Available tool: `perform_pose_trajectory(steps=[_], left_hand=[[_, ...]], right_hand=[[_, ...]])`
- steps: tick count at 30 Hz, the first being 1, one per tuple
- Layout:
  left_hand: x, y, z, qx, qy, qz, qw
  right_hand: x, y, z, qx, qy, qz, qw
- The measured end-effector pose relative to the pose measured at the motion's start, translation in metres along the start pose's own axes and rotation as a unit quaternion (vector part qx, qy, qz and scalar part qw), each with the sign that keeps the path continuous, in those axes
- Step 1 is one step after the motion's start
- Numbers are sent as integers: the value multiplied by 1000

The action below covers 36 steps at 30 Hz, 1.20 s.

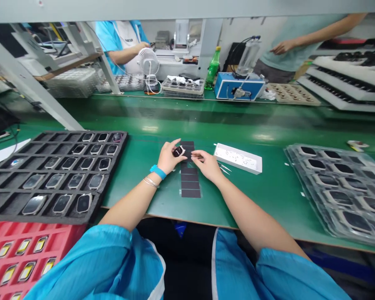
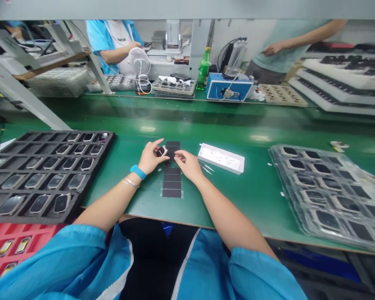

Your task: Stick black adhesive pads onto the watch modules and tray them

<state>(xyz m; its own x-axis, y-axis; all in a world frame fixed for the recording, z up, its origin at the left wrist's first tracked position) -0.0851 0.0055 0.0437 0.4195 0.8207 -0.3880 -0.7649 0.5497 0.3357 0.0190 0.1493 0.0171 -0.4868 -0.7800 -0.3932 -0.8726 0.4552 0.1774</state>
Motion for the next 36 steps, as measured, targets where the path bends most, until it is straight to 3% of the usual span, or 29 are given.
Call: perform_pose_trajectory(steps=[8,10,12,16,19,22,24,26,27,31,36], left_hand=[[-6,6,-6,29,87,51,994],[-19,9,-1,34,74,93,992],[-45,5,10,44,49,159,985],[-122,-37,37,81,54,281,955],[-198,-87,35,68,170,316,931],[-290,-142,6,-64,309,363,877],[-346,-178,-16,-165,388,402,813],[-386,-207,-37,-255,432,425,753],[-398,-216,-48,-294,439,413,742],[-413,-230,-68,-363,445,341,745],[-394,-221,-45,-411,481,252,732]], right_hand=[[2,4,18,18,-45,-23,999],[2,6,24,35,-55,-23,998],[2,7,25,41,-63,-26,997],[2,5,23,36,-83,-50,995],[4,5,25,35,-114,-56,991],[8,6,23,21,-144,-56,988],[11,4,18,4,-151,-63,987],[12,2,15,-11,-156,-66,986],[12,2,14,-16,-160,-65,985],[13,4,17,-27,-171,-63,983],[16,-4,1,-58,-165,-69,982]])
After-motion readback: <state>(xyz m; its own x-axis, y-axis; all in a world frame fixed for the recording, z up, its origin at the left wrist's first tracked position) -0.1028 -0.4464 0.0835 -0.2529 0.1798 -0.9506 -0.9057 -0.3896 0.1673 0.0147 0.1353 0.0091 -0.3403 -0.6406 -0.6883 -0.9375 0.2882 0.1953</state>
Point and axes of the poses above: each hand's wrist, its own y-axis towards the middle knuckle, its own x-axis out of the palm, z = x × y, the point moved 7 cm from there along y, towards the middle knuckle, and after that the axes turned 5 degrees about x, right-handed, at the moved point
